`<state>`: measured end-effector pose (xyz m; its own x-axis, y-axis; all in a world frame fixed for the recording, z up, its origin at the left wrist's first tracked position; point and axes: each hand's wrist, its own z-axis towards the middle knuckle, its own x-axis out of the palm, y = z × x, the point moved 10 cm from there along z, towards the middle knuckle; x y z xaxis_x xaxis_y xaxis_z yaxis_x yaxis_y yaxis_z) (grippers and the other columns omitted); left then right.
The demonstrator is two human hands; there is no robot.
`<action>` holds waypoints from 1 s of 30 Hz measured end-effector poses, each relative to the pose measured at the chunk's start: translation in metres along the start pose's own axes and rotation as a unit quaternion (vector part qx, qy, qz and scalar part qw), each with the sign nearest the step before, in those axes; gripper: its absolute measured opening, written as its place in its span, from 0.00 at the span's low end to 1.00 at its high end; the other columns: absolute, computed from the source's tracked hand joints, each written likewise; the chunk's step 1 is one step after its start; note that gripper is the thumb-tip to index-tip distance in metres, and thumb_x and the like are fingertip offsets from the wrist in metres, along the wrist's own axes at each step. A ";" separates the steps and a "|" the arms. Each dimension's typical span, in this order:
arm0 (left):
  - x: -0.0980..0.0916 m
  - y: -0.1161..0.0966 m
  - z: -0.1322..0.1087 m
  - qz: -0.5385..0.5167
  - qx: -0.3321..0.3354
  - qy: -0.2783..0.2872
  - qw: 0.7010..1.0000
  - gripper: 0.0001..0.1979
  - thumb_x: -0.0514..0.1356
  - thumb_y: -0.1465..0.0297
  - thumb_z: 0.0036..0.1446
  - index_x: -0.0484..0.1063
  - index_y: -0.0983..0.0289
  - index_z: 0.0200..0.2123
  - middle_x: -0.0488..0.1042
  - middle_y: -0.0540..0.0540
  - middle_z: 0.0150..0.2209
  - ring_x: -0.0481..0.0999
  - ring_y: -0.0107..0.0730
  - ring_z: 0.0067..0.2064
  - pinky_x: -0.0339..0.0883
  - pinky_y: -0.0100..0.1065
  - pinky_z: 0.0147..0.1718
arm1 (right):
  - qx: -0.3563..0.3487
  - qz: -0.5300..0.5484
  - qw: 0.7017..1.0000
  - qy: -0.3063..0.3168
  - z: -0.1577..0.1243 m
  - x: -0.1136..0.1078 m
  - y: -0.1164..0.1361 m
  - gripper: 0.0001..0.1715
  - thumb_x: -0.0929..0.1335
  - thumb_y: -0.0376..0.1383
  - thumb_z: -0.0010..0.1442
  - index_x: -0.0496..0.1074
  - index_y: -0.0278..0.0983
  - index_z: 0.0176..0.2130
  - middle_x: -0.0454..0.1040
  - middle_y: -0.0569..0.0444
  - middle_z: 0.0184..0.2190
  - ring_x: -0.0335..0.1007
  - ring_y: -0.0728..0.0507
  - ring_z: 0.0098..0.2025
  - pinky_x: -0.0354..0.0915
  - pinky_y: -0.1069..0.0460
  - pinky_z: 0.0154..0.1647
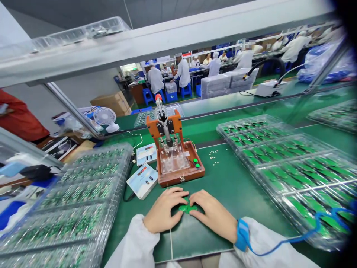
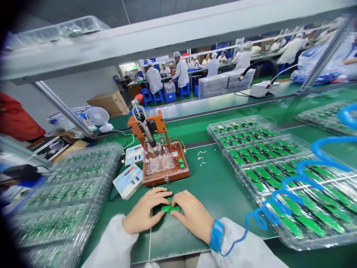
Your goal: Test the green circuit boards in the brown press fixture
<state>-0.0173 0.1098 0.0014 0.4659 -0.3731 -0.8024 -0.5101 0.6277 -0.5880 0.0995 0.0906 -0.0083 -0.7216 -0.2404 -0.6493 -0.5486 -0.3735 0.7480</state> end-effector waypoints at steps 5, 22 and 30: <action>0.007 0.004 0.002 0.002 -0.022 0.028 0.999 0.17 0.64 0.77 0.52 0.77 0.56 0.45 0.76 0.52 0.57 0.69 0.48 0.63 0.63 0.54 0.62 | 0.000 0.001 1.000 0.011 0.001 0.005 -0.002 0.12 0.74 0.27 0.61 0.72 0.38 0.44 0.77 0.53 0.45 0.70 0.39 0.48 0.68 0.45 0.52; -0.125 0.035 0.028 0.060 -0.023 -0.263 0.963 0.07 0.67 0.67 0.59 0.78 0.60 0.41 0.79 0.57 0.49 0.74 0.45 0.56 0.67 0.51 0.58 | -0.011 0.098 0.995 0.033 -0.004 0.008 -0.010 0.18 0.63 0.37 0.72 0.74 0.44 0.56 0.76 0.50 0.46 0.72 0.39 0.49 0.67 0.44 0.54; -0.113 0.044 0.040 0.071 -0.028 -0.257 0.963 0.06 0.66 0.66 0.60 0.78 0.60 0.40 0.80 0.57 0.50 0.72 0.47 0.58 0.67 0.54 0.59 | 0.021 0.138 0.989 -0.057 -0.005 -0.013 -0.011 0.14 0.65 0.43 0.68 0.77 0.43 0.47 0.75 0.53 0.36 0.72 0.43 0.35 0.71 0.49 0.39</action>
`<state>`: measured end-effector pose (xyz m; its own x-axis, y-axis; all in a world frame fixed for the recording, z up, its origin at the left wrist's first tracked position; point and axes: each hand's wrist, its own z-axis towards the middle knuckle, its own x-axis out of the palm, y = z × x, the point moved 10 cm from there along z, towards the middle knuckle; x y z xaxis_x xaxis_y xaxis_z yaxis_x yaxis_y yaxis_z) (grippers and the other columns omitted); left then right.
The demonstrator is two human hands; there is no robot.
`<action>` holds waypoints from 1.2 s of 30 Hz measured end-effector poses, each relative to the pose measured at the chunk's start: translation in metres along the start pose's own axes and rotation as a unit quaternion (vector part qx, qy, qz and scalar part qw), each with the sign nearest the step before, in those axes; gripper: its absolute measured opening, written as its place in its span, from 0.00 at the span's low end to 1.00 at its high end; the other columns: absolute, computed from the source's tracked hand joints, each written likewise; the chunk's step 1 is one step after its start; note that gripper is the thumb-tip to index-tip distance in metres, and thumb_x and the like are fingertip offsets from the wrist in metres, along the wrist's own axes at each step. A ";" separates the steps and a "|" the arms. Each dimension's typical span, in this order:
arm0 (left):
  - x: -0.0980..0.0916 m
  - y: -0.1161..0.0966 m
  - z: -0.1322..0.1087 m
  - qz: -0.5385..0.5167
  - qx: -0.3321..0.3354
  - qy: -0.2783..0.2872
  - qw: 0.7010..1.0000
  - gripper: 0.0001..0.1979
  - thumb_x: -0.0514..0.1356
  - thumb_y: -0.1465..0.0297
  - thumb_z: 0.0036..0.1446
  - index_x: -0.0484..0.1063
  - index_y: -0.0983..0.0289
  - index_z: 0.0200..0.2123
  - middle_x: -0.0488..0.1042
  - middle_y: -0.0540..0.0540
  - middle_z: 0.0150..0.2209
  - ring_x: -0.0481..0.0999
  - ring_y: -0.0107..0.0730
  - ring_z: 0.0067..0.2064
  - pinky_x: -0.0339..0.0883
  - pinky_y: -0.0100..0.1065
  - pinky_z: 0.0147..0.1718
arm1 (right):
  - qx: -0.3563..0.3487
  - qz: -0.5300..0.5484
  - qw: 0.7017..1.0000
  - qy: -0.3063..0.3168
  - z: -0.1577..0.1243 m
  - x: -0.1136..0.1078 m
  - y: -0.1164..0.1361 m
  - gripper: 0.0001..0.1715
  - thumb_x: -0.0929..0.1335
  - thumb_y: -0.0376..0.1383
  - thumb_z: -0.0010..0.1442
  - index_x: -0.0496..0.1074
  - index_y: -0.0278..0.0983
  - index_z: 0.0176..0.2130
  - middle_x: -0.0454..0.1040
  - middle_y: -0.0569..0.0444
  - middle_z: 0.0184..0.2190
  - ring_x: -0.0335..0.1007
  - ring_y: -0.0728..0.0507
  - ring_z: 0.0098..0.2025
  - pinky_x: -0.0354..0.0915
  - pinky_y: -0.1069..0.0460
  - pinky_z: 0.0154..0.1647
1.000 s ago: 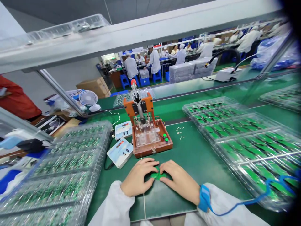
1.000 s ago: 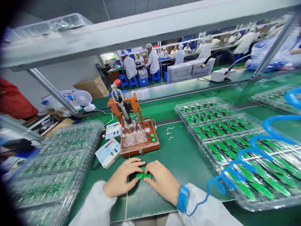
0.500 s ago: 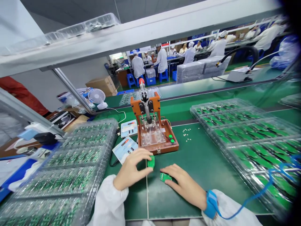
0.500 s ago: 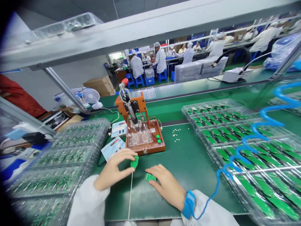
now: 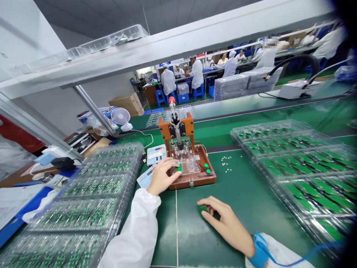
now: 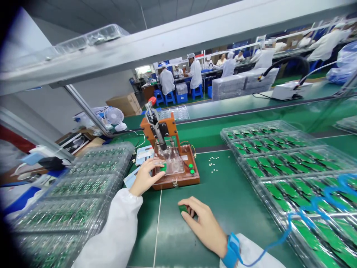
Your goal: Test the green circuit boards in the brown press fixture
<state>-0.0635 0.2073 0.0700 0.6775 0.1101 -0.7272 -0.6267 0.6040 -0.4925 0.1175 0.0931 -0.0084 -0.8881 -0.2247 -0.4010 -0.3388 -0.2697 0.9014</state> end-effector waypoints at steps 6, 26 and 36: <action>-0.001 -0.006 -0.004 0.015 0.010 -0.017 1.000 0.05 0.64 0.69 0.60 0.78 0.61 0.40 0.79 0.58 0.52 0.69 0.51 0.61 0.65 0.58 0.59 | 0.016 0.032 0.996 -0.076 0.035 -0.045 0.006 0.16 0.69 0.47 0.64 0.78 0.42 0.46 0.80 0.53 0.37 0.77 0.43 0.35 0.74 0.50 0.40; 0.004 -0.008 -0.019 0.019 0.004 -0.068 0.998 0.09 0.62 0.67 0.63 0.76 0.62 0.45 0.79 0.60 0.50 0.70 0.52 0.62 0.68 0.57 0.58 | -0.069 -0.136 0.987 -0.055 0.156 -0.056 0.005 0.15 0.73 0.48 0.59 0.82 0.43 0.43 0.78 0.49 0.44 0.72 0.35 0.49 0.66 0.42 0.55; 0.007 -0.006 -0.020 0.022 0.002 -0.061 0.998 0.09 0.62 0.67 0.64 0.76 0.63 0.46 0.79 0.60 0.51 0.69 0.51 0.63 0.67 0.56 0.59 | -0.064 -0.148 0.986 -0.030 0.166 -0.054 -0.006 0.18 0.76 0.43 0.56 0.79 0.43 0.46 0.76 0.49 0.46 0.69 0.34 0.53 0.62 0.38 0.59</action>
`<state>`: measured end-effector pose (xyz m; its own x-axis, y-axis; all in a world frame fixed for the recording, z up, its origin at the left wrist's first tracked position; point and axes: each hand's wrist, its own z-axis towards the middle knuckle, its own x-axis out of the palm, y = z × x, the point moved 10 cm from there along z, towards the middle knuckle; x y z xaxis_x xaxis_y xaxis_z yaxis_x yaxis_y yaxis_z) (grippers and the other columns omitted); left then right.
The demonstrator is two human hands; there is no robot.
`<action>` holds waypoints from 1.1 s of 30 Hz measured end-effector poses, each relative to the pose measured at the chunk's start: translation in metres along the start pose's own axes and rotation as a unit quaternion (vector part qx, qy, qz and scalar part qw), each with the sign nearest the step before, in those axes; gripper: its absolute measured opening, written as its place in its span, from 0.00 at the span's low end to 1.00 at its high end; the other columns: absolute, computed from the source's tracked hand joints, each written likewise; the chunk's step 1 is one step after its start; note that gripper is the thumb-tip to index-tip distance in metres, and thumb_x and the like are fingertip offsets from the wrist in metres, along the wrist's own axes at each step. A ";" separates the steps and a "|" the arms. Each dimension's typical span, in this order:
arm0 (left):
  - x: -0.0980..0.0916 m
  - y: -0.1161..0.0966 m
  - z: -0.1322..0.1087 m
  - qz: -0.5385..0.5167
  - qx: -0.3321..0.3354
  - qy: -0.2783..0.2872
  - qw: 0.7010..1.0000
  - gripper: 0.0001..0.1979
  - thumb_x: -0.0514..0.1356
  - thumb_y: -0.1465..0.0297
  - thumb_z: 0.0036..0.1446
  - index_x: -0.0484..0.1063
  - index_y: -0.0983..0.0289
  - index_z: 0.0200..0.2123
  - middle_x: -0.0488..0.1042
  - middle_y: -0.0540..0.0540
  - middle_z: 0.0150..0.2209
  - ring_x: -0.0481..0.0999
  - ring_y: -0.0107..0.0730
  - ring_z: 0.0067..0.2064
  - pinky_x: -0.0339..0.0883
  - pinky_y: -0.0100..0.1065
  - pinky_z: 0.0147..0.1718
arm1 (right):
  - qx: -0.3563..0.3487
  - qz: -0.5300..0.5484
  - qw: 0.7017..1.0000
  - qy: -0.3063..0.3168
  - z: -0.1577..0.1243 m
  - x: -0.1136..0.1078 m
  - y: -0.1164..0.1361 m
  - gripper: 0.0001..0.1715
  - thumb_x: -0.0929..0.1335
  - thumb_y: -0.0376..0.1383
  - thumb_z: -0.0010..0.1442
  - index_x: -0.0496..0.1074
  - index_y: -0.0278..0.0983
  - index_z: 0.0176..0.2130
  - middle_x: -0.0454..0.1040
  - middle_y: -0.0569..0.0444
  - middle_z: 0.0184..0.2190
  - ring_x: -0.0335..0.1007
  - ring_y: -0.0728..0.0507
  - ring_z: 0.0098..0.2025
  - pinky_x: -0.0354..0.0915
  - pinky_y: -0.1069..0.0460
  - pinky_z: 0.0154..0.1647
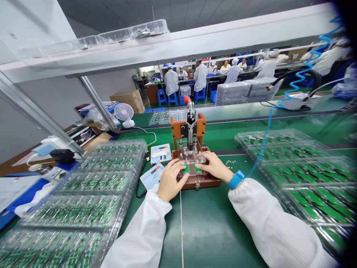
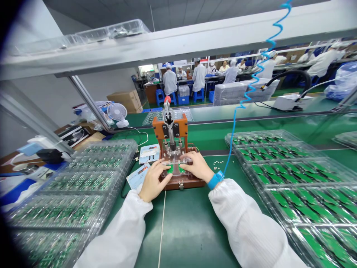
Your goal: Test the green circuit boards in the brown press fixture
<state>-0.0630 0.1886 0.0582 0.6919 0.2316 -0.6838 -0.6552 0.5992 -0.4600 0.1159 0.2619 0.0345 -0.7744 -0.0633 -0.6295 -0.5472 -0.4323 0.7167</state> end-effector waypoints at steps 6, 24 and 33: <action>-0.007 -0.005 -0.001 0.016 0.011 -0.041 0.999 0.09 0.59 0.68 0.66 0.74 0.62 0.47 0.73 0.61 0.57 0.68 0.50 0.62 0.65 0.55 0.59 | 0.008 0.036 0.999 -0.015 0.002 -0.003 0.002 0.20 0.76 0.46 0.52 0.77 0.40 0.43 0.78 0.51 0.40 0.71 0.37 0.45 0.65 0.40 0.52; 0.083 -0.095 -0.045 0.042 0.266 0.161 0.950 0.19 0.57 0.61 0.68 0.70 0.63 0.57 0.64 0.60 0.66 0.55 0.44 0.71 0.51 0.49 0.70 | -0.050 0.111 0.971 -0.205 0.122 -0.142 0.131 0.16 0.65 0.45 0.68 0.73 0.36 0.45 0.79 0.45 0.44 0.73 0.36 0.52 0.63 0.39 0.61; 0.084 -0.094 -0.044 0.051 0.267 0.166 0.948 0.15 0.55 0.64 0.69 0.72 0.62 0.54 0.64 0.58 0.66 0.54 0.42 0.72 0.53 0.47 0.69 | -0.213 0.166 0.944 -0.189 0.089 -0.145 0.222 0.13 0.63 0.35 0.73 0.73 0.36 0.52 0.79 0.51 0.44 0.78 0.45 0.42 0.74 0.50 0.43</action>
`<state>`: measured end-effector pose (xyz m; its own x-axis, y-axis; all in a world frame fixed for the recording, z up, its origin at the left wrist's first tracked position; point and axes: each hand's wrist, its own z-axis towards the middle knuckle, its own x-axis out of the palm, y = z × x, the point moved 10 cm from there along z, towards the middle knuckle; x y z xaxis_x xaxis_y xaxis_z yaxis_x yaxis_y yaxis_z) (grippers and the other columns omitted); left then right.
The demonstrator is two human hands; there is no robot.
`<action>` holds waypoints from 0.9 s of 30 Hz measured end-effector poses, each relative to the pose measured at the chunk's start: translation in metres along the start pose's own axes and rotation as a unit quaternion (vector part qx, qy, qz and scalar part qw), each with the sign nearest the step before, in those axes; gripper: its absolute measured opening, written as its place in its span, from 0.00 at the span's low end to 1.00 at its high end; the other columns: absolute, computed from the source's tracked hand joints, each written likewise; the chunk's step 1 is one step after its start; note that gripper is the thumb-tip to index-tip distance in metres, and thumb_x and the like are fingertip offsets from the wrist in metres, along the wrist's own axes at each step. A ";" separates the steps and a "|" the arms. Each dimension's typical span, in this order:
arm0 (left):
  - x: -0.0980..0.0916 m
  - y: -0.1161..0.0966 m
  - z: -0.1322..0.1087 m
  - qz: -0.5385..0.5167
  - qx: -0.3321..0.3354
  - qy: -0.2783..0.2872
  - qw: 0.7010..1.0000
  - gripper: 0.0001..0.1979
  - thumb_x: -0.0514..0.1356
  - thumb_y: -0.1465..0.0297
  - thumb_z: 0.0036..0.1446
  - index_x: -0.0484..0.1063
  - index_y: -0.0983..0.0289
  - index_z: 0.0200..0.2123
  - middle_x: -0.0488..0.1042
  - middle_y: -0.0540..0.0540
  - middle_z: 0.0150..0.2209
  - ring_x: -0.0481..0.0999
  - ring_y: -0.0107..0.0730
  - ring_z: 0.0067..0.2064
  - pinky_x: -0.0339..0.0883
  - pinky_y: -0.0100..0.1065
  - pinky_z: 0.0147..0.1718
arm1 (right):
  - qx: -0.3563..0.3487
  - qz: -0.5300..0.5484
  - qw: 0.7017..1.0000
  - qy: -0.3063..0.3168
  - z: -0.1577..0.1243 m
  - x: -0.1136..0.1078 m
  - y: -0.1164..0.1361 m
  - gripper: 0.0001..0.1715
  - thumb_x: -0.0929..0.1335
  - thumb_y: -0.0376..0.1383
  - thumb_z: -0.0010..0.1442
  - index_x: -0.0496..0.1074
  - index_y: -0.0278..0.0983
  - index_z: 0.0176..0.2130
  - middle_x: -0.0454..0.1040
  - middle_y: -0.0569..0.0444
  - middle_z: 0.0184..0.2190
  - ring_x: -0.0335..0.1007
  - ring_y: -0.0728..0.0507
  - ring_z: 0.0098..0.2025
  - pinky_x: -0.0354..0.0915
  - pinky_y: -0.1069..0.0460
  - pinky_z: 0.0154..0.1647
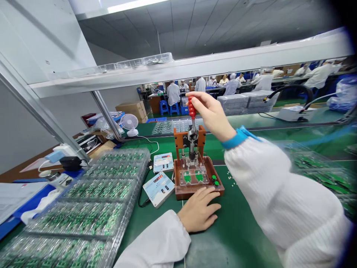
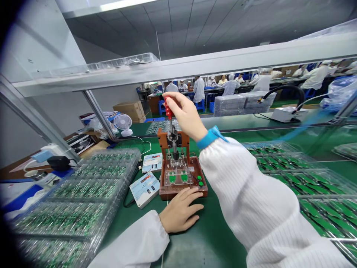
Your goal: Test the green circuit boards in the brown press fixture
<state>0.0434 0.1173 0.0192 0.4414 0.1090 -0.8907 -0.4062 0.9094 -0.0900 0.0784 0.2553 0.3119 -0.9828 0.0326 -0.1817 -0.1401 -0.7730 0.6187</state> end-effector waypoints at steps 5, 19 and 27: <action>0.000 0.000 0.000 0.011 0.001 0.001 1.000 0.14 0.55 0.64 0.68 0.72 0.62 0.53 0.65 0.56 0.66 0.54 0.42 0.72 0.53 0.45 0.69 | -0.162 -0.127 0.979 -0.015 -0.082 -0.003 0.061 0.17 0.64 0.31 0.73 0.72 0.40 0.58 0.78 0.51 0.54 0.75 0.43 0.55 0.69 0.47 0.59; 0.000 -0.001 0.004 0.002 0.003 0.006 1.000 0.14 0.56 0.66 0.67 0.75 0.61 0.53 0.66 0.56 0.64 0.59 0.41 0.69 0.54 0.44 0.69 | -0.206 -0.094 0.974 -0.019 -0.158 0.015 0.015 0.33 0.65 0.21 0.67 0.67 0.46 0.65 0.73 0.51 0.60 0.68 0.37 0.64 0.70 0.39 0.64; -0.003 -0.002 0.007 0.018 0.004 0.004 1.000 0.13 0.54 0.66 0.69 0.74 0.67 0.46 0.74 0.62 0.54 0.68 0.41 0.63 0.60 0.40 0.66 | -0.127 -0.015 0.990 -0.060 -0.165 0.018 -0.005 0.31 0.64 0.22 0.68 0.70 0.48 0.62 0.71 0.54 0.62 0.65 0.36 0.66 0.66 0.36 0.67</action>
<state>0.0482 0.1181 0.0255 0.4207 0.1382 -0.8966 -0.4153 0.9080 -0.0549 0.0815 0.1552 0.1793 -0.9881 0.1199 -0.0959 -0.1485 -0.9044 0.4000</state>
